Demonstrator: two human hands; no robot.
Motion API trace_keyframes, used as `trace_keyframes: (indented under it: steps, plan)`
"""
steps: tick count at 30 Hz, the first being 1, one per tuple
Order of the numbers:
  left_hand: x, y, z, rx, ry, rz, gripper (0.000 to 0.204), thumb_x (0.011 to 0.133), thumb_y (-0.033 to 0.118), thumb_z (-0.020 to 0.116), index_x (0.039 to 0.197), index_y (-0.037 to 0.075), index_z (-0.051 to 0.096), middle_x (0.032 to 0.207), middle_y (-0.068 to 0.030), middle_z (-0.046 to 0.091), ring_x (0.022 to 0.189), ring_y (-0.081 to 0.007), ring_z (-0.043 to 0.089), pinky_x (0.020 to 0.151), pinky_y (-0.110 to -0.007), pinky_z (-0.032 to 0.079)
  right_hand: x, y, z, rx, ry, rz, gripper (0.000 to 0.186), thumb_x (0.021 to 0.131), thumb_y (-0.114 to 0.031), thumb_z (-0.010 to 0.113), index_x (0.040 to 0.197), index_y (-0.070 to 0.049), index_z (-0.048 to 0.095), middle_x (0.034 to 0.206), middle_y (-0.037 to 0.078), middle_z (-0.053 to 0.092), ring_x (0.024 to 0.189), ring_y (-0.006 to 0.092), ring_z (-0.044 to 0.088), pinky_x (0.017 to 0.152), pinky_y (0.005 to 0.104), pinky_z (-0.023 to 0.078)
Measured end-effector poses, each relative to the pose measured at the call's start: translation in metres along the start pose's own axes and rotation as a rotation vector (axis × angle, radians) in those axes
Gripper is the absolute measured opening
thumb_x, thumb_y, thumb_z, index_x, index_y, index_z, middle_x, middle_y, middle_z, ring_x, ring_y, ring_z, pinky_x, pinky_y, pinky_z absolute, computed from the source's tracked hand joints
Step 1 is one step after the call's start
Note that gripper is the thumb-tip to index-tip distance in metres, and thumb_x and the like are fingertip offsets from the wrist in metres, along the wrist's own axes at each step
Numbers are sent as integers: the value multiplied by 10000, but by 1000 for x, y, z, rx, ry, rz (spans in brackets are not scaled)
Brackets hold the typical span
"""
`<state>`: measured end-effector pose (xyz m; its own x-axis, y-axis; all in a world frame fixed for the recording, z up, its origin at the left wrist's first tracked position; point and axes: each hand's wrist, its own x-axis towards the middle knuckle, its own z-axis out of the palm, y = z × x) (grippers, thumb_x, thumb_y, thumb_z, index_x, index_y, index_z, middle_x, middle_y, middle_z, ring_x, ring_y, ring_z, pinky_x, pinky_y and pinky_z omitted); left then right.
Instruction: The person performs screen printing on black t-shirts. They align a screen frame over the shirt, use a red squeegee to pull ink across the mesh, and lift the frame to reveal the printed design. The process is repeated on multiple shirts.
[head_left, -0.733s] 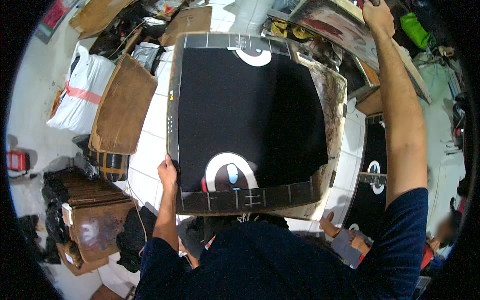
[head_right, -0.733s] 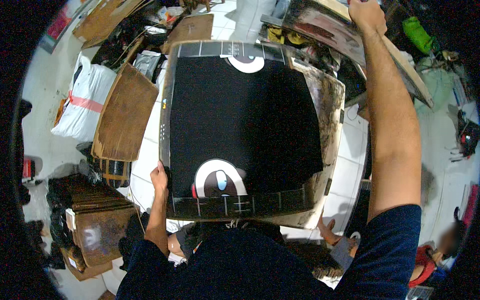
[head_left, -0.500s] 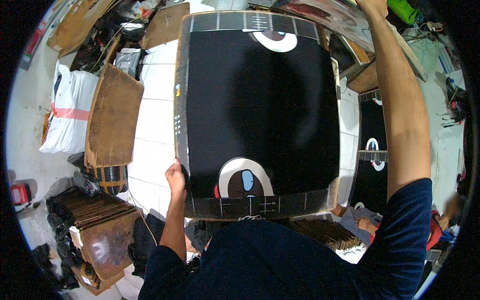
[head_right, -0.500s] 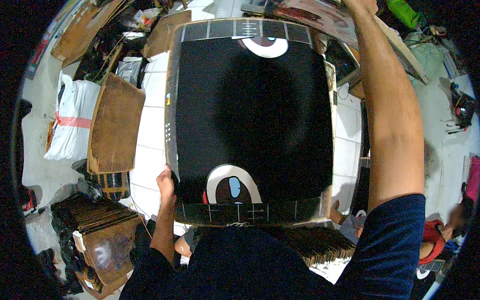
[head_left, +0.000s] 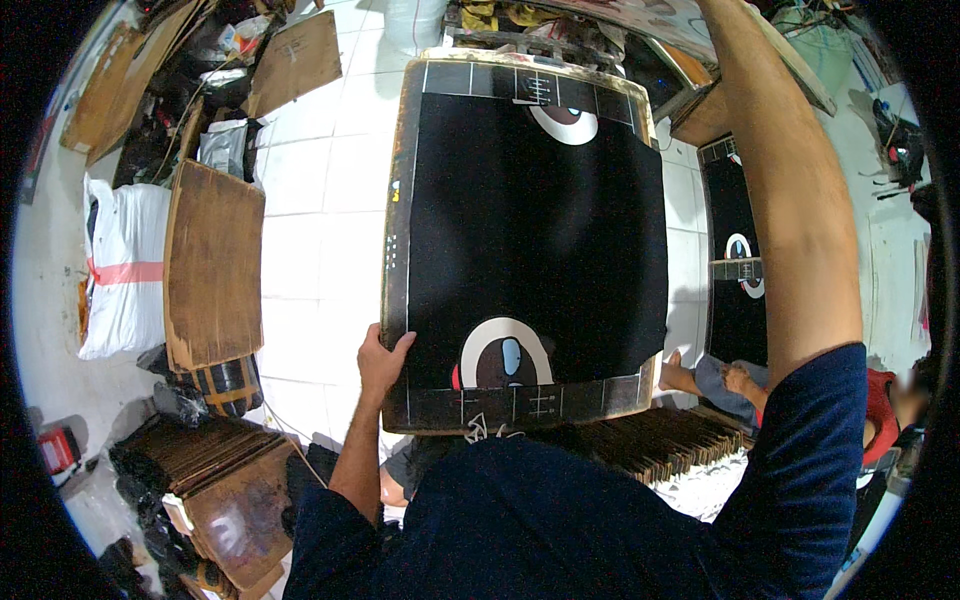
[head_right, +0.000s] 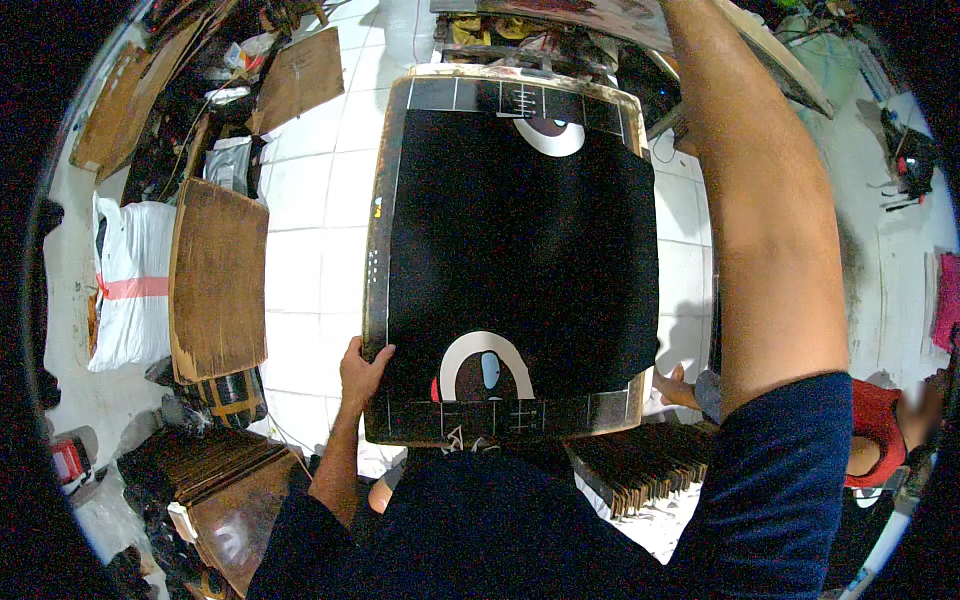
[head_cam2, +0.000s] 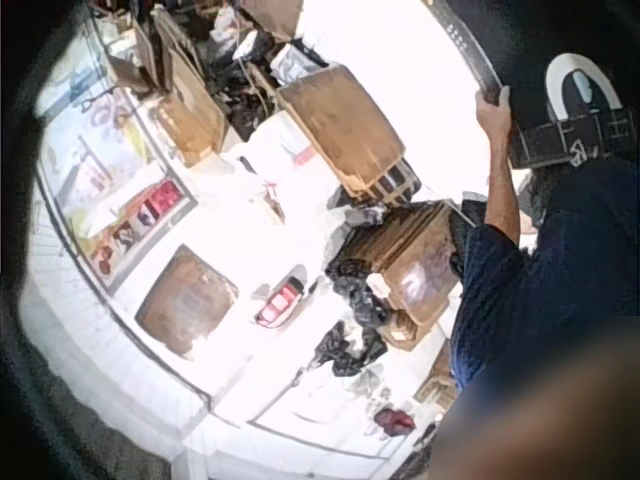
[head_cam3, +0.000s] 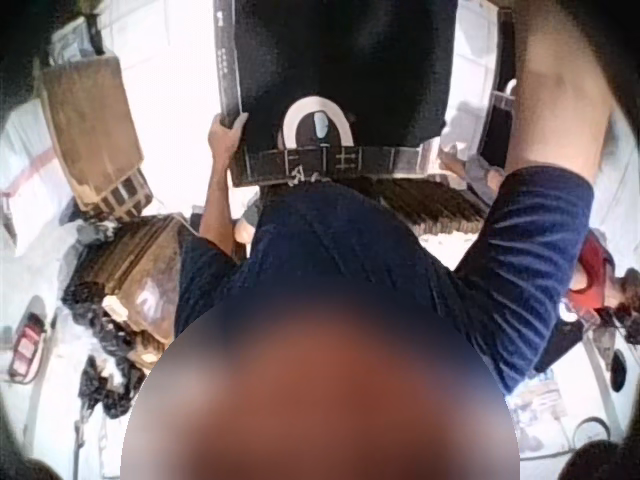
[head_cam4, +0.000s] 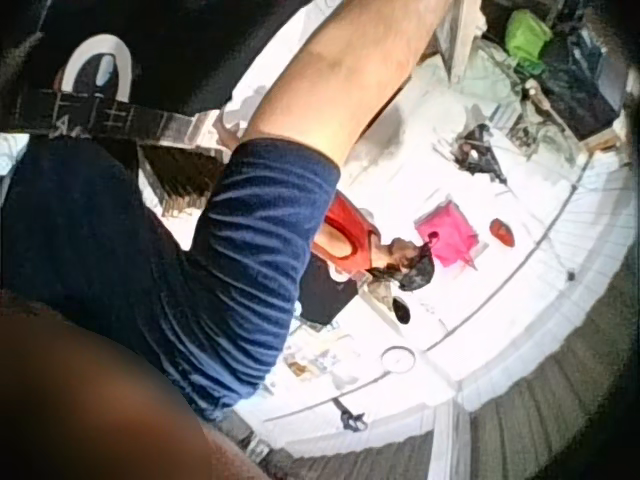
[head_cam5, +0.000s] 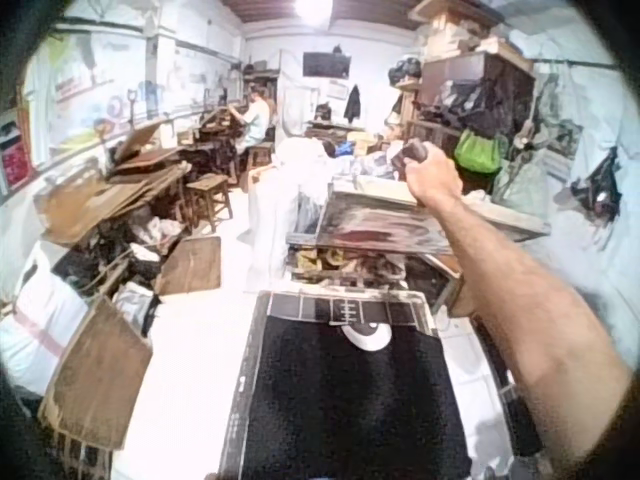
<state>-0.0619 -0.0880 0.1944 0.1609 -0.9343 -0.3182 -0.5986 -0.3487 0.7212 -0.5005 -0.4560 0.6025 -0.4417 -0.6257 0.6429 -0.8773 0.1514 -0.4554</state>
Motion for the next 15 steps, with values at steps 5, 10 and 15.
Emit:
trace_keyframes:
  steps: [5, 10, 15]
  plan:
    - [7, 11, -13, 112, -45, 37, 542, 793, 447, 873, 979, -18, 664, 848, -193, 734, 787, -339, 735, 711, -432, 566, 3, -6, -1, 20, 2, 33, 412, 882, -446, 634, 1220, -222, 707, 1167, 173, 742, 1118, 391, 688, 949, 478, 537]
    - [9, 16, -9, 153, -22, 55, 543, 798, 454, 867, 929, -29, 656, 830, -198, 728, 777, -354, 735, 710, -439, 566, 10, -12, -1, -10, 6, 38, 437, 891, -511, 640, 1202, -212, 710, 1154, 179, 742, 1109, 398, 690, 935, 477, 539]
    - [8, 25, -10, 88, -23, 14, 620, 815, 329, 873, 1190, -19, 522, 878, -217, 746, 831, -352, 751, 740, -428, 576, 16, -17, 2, -26, -19, 46, 488, 880, -547, 664, 1209, -189, 709, 1176, 173, 741, 1121, 377, 694, 939, 470, 540]
